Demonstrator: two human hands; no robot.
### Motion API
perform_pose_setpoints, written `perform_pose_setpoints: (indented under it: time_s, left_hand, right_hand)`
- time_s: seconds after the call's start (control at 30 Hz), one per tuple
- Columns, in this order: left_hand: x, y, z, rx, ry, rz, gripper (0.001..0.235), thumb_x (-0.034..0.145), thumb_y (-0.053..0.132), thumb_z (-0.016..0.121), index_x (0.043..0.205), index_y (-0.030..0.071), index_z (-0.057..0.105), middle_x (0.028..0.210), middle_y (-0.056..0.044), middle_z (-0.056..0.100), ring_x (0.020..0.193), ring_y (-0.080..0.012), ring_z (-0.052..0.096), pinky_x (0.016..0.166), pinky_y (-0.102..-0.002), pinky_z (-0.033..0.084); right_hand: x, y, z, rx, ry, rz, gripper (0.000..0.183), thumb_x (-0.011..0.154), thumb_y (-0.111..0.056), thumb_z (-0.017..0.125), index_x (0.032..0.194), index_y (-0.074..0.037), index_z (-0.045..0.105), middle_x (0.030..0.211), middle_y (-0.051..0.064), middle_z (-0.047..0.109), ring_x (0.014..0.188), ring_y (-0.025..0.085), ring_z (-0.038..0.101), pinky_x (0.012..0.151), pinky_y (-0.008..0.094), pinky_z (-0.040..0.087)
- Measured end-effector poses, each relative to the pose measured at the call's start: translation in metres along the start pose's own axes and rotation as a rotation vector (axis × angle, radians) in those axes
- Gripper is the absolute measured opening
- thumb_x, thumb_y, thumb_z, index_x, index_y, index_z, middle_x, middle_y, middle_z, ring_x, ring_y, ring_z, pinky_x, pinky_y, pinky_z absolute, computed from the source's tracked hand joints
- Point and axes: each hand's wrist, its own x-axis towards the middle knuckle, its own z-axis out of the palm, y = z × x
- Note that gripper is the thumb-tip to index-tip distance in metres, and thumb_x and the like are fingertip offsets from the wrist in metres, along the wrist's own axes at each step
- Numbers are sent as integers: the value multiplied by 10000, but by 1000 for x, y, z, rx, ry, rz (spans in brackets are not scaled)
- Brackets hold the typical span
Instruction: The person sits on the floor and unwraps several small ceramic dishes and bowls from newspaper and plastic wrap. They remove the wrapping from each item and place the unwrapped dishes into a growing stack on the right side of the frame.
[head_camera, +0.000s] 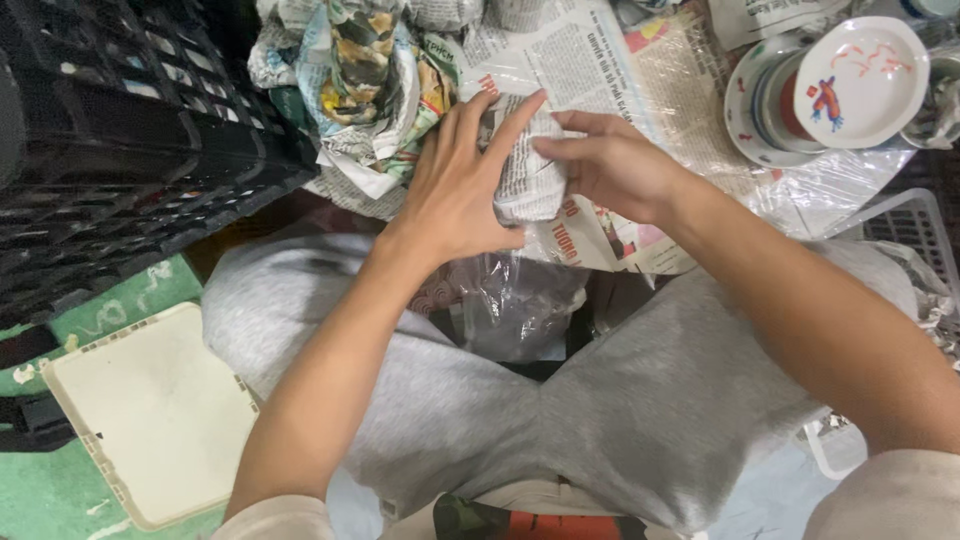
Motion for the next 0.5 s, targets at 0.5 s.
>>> perform_pose_setpoints:
  time_s: [0.5]
  left_hand:
    - [16, 27, 30, -1314, 139, 74, 828, 862, 78, 762, 1568, 131, 331, 1464, -83, 502, 1374, -259, 512, 1187, -376, 447]
  right_hand:
    - [-72, -20, -19, -5, -54, -390, 417, 1036, -160, 651, 1426, -45, 562, 1324, 141, 681, 1077, 227, 713, 897, 394, 604]
